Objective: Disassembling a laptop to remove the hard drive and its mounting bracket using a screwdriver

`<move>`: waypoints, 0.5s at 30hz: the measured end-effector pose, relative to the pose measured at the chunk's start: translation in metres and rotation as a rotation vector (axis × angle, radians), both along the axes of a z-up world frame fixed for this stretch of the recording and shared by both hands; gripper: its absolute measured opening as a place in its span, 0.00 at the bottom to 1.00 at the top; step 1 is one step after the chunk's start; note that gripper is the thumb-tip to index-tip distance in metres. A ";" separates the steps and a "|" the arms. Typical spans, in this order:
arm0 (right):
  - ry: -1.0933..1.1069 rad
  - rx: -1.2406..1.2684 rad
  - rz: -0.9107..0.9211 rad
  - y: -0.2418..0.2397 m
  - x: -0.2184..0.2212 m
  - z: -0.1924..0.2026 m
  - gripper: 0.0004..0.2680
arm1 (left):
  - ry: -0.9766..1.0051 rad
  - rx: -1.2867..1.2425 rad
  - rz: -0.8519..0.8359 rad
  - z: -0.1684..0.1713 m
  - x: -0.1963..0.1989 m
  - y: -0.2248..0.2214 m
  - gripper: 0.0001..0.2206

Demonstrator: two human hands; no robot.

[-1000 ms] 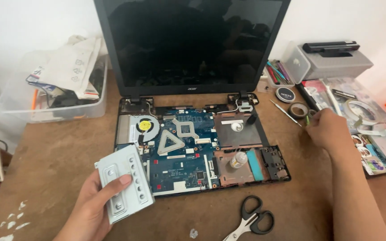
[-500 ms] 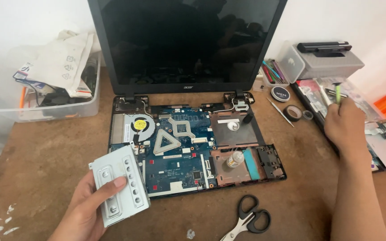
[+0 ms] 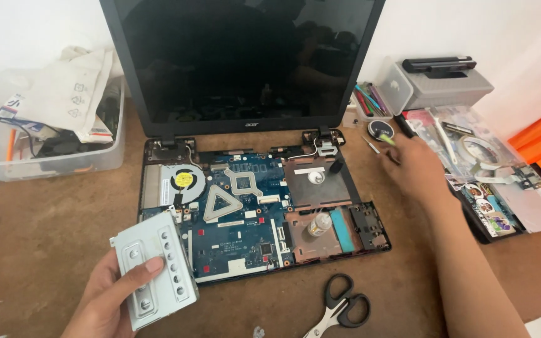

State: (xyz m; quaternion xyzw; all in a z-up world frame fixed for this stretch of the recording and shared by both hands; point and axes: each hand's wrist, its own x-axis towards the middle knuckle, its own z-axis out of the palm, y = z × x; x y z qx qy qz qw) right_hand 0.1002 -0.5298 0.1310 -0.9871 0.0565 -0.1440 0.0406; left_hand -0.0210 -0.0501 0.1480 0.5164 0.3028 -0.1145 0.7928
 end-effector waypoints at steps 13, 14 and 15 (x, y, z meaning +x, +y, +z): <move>-0.037 0.049 0.073 0.002 0.031 -0.010 0.05 | -0.006 -0.063 -0.020 0.004 0.001 0.000 0.23; -0.160 0.126 0.133 -0.010 0.041 -0.015 0.05 | -0.030 -0.082 -0.030 0.002 0.000 0.001 0.23; -0.158 0.127 0.141 -0.023 0.059 -0.019 0.05 | -0.029 -0.081 -0.022 -0.006 0.001 0.003 0.23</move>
